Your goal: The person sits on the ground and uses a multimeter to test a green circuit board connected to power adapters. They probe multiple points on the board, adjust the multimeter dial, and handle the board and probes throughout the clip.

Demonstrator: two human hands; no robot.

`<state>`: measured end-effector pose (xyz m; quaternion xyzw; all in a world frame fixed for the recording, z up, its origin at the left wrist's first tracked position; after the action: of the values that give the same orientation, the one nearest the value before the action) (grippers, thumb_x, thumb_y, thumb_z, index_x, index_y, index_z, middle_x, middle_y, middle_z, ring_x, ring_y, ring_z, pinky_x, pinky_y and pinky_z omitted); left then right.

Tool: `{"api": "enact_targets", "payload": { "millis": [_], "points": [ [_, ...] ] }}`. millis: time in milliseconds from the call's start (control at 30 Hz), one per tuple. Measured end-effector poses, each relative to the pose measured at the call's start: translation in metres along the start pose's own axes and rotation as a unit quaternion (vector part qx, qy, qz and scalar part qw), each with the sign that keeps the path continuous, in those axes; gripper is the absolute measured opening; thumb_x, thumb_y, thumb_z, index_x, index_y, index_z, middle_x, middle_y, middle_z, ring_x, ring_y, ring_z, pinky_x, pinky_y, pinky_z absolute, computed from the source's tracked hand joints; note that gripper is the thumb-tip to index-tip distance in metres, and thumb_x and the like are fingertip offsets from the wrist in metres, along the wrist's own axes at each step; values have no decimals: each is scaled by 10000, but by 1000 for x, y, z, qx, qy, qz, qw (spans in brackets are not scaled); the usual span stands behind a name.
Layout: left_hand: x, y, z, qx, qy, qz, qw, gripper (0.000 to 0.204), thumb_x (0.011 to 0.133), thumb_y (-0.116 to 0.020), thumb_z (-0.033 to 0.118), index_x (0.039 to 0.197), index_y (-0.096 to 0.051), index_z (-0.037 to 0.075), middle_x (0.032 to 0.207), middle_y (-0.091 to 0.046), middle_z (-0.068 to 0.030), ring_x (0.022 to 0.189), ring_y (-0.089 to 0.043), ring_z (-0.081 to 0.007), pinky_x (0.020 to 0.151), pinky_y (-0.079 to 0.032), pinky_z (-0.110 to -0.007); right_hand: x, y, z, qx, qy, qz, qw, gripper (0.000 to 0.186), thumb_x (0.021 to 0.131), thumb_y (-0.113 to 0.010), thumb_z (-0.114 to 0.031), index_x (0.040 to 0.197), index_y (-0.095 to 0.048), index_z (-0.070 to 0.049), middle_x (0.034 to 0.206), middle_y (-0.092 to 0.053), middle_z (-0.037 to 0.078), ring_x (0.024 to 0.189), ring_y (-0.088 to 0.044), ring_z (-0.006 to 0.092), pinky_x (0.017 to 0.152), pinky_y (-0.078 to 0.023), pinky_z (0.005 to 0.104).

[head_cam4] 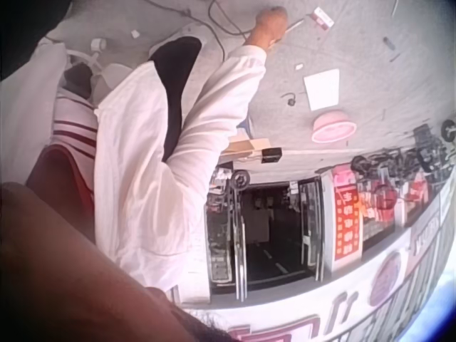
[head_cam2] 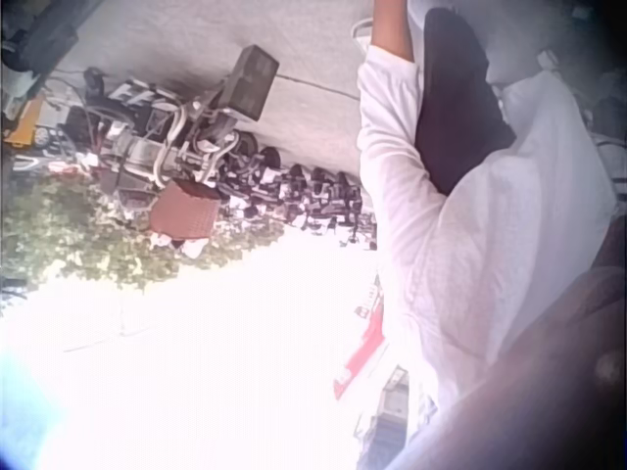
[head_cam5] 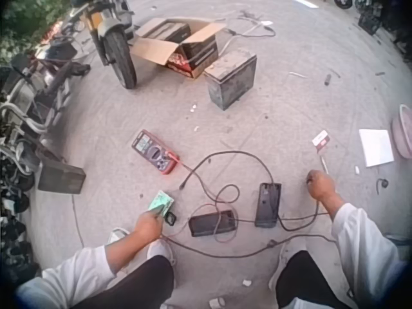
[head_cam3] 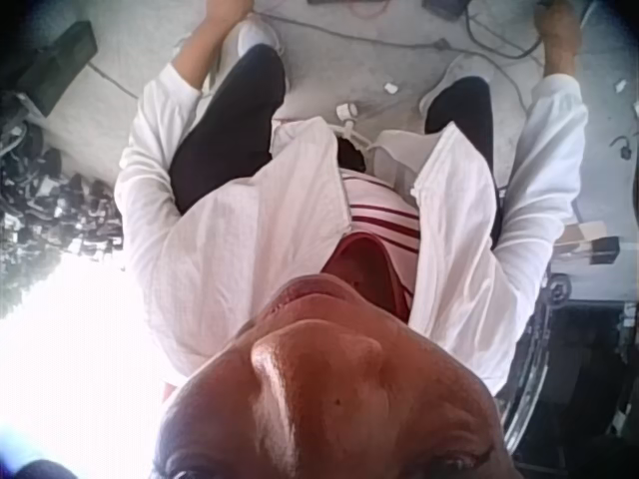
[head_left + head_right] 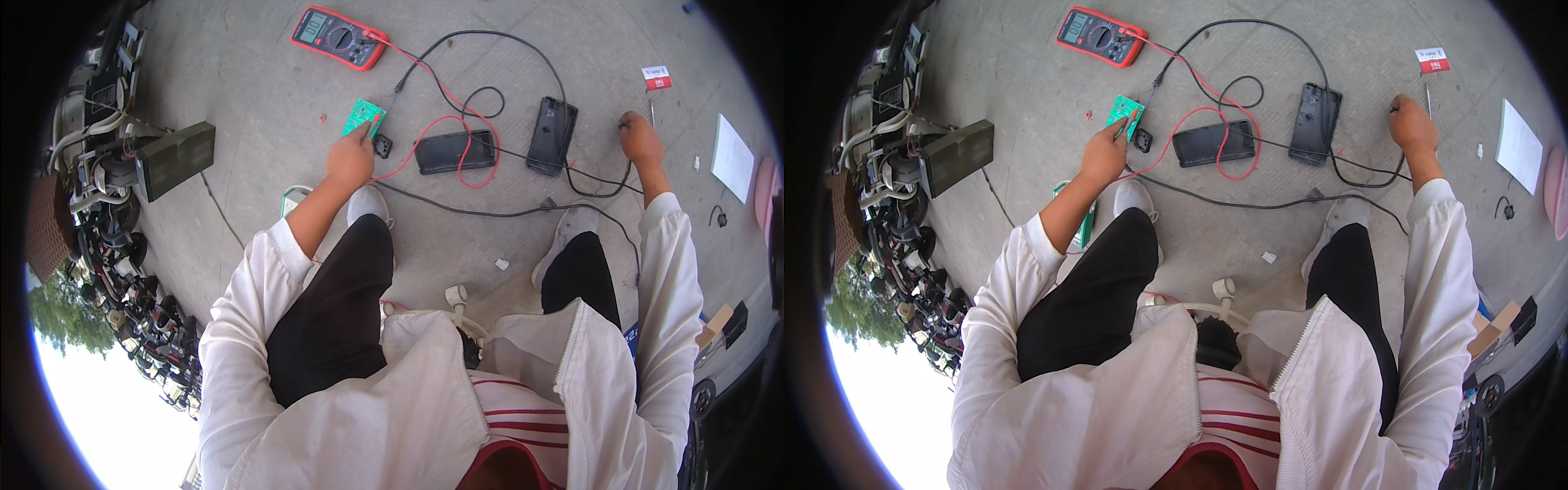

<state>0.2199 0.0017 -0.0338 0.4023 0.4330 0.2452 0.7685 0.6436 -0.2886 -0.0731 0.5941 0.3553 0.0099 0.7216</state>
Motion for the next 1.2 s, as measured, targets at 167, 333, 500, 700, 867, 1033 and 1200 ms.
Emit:
{"api": "enact_targets", "payload": {
  "millis": [167,333,500,700,867,1033,1200],
  "points": [
    [-8,-1,-1,-19,-10,10,1000,362,905,-511,217,1245,-588,122,973,-632,-255,907,-604,-416,800,-473,-449,-1,-3,12,50,11,20,998,284,827,-516,-184,1082,-641,-178,1055,-662,132,1003,-620,328,824,-488,418],
    [-9,-3,0,-21,-6,5,1000,366,902,-514,217,1248,-587,124,969,-633,-254,894,-608,-415,788,-478,-444,-1,-12,28,82,8,42,996,272,826,-557,-199,1083,-643,-179,1031,-658,167,983,-617,349,814,-487,427],
    [-9,-3,-2,-15,3,-3,1000,367,903,-510,216,1252,-585,135,995,-629,-257,904,-606,-413,791,-478,-443,-3,-11,31,101,-21,47,994,277,837,-567,-231,1104,-625,-183,1013,-661,179,986,-615,361,814,-488,434],
    [-5,2,9,5,47,-38,998,376,900,-499,213,1261,-569,134,1021,-633,-235,936,-608,-411,815,-482,-463,0,-19,51,116,-43,94,988,327,833,-570,-256,1132,-597,-129,1073,-647,197,1027,-607,364,854,-482,447],
    [-5,1,-2,-3,56,-61,997,400,903,-497,204,1296,-549,147,924,-644,-246,859,-625,-403,755,-482,-464,3,-14,46,135,-55,99,984,371,823,-575,-237,1168,-592,-103,1138,-626,197,1072,-588,362,909,-465,434],
    [-6,3,7,-3,63,-66,996,399,903,-497,202,1296,-552,161,900,-641,-244,832,-624,-399,736,-476,-465,0,-8,49,147,-43,73,986,368,812,-578,-225,1154,-612,-93,1148,-622,195,1087,-579,358,925,-458,419],
    [-6,4,8,14,37,-49,998,399,901,-501,205,1295,-553,172,888,-642,-241,830,-623,-398,738,-475,-464,4,-13,45,168,5,49,984,362,800,-569,-206,1145,-626,-111,1143,-628,188,1085,-580,356,926,-459,411]
  ]
}}
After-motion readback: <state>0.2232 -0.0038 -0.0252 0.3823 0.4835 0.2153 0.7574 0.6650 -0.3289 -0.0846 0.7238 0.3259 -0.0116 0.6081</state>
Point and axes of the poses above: each hand's wrist, its own x-axis towards the middle knuckle, its own y-axis out of the back of the hand, z = x × y, the point moved 2 cm from there along x, towards the middle knuckle
